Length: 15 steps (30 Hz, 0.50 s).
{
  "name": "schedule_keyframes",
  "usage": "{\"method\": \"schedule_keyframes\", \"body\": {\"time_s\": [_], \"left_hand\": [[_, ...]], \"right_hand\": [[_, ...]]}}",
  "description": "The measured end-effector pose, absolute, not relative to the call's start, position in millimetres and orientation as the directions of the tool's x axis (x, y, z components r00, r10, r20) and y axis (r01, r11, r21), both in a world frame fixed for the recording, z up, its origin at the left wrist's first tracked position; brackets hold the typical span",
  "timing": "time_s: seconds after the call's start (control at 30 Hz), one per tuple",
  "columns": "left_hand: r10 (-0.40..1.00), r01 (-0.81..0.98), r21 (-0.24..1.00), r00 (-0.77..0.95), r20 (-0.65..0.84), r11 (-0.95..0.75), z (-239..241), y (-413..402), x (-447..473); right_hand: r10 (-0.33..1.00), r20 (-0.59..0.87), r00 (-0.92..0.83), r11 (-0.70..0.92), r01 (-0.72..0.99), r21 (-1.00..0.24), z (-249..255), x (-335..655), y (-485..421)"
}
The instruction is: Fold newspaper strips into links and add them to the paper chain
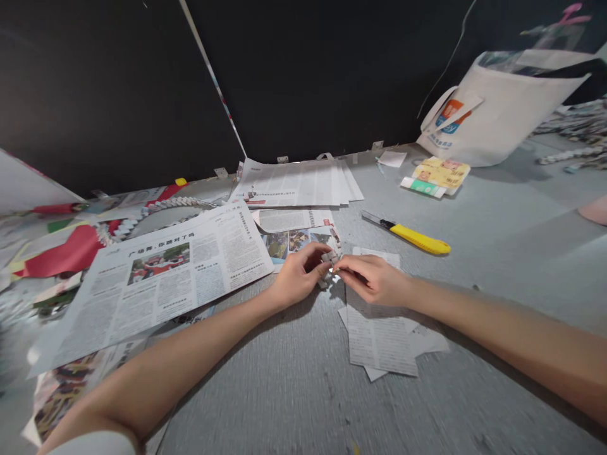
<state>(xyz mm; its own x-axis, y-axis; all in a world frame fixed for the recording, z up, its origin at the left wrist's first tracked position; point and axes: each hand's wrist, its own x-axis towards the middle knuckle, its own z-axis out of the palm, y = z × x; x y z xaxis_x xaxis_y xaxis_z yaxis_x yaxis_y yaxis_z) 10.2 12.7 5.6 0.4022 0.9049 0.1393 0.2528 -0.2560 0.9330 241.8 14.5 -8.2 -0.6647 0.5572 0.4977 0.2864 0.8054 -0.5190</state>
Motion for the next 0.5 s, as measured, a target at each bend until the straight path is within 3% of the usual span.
{"method": "schedule_keyframes", "body": {"time_s": [0.5], "left_hand": [[0.911,0.232,0.941,0.386,0.144,-0.247,3.6,13.2,9.5]], "right_hand": [[0.556,0.517,-0.65,0.811,0.287,-0.511,-8.7,241.3,15.3]]}}
